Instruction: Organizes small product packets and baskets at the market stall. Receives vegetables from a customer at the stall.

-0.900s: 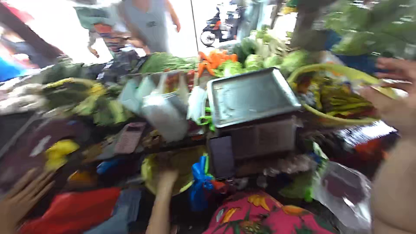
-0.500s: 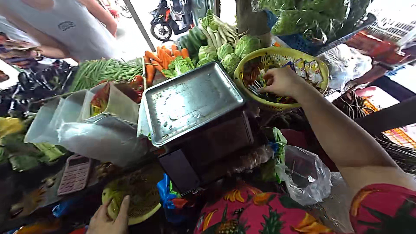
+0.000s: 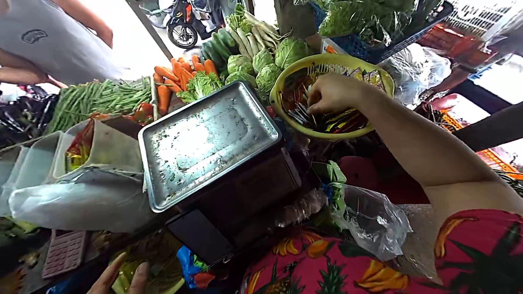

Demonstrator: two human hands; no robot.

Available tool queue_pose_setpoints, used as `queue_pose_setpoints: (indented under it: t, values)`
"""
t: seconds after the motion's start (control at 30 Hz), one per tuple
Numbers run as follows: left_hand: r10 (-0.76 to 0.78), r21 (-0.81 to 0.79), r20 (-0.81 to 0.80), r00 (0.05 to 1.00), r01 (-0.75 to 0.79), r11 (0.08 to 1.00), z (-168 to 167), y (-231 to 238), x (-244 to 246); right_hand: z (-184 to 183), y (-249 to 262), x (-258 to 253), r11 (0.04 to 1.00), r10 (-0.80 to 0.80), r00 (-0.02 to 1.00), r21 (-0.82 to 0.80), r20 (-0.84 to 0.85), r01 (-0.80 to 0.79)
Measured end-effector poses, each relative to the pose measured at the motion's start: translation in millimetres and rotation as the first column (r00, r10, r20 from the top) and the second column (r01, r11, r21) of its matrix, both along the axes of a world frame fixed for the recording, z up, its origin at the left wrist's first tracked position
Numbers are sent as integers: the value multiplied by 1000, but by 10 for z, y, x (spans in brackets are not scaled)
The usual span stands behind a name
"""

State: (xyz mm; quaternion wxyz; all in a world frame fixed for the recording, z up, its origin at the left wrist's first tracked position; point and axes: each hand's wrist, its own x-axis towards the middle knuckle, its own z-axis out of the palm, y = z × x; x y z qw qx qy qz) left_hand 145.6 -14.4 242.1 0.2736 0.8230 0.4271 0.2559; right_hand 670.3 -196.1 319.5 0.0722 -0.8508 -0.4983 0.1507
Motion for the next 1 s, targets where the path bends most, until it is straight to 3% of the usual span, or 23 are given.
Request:
queue_pose_setpoints:
  t: [0.2, 0.33, 0.43, 0.53, 0.57, 0.63, 0.67, 0.73, 0.8, 0.87, 1.0]
  values:
    - [-322, 108, 87, 943, 312, 944, 210, -141, 493, -144, -42, -72, 984, -167, 965, 22, -201, 175]
    - [-512, 239, 67, 856, 484, 842, 402, -303, 1027, 0, -339, 63, 956, -129, 975, 238, -182, 171]
    - [-589, 321, 73, 805, 541, 778, 515, -559, 1561, 279, -578, -165, 876, -75, 989, 465, -128, 127]
    - [-661, 322, 108, 742, 603, 730, 491, -843, 2075, 438, -718, -721, 733, 105, 982, 680, -157, 30]
    - [-680, 300, 140, 719, 624, 722, 451, -927, 2226, 414, -735, -936, 682, 239, 945, 732, -222, -1]
    - [-696, 287, 229, 681, 636, 716, 347, -1041, 2458, 321, -716, -1173, 646, 516, 768, 761, -379, -58]
    - [-688, 245, 309, 657, 644, 725, 305, -1066, 2532, 303, -687, -1150, 647, 566, 712, 759, -416, -71]
    - [-582, -48, 535, 612, 710, 702, 269, -1066, 2562, 366, -597, -829, 654, 449, 819, 756, -357, -29]
    - [-407, -317, 727, 553, 796, 515, 241, -1018, 2512, 418, -438, -313, 748, 139, 969, 663, -203, 31]
    - [-338, -393, 792, 509, 848, 355, 210, -1013, 2452, 300, -202, 88, 885, -58, 991, 453, -119, 106]
    - [-399, -413, 771, 496, 867, 278, 176, -1076, 2396, -46, 250, 182, 986, -167, 985, 23, 39, 167]
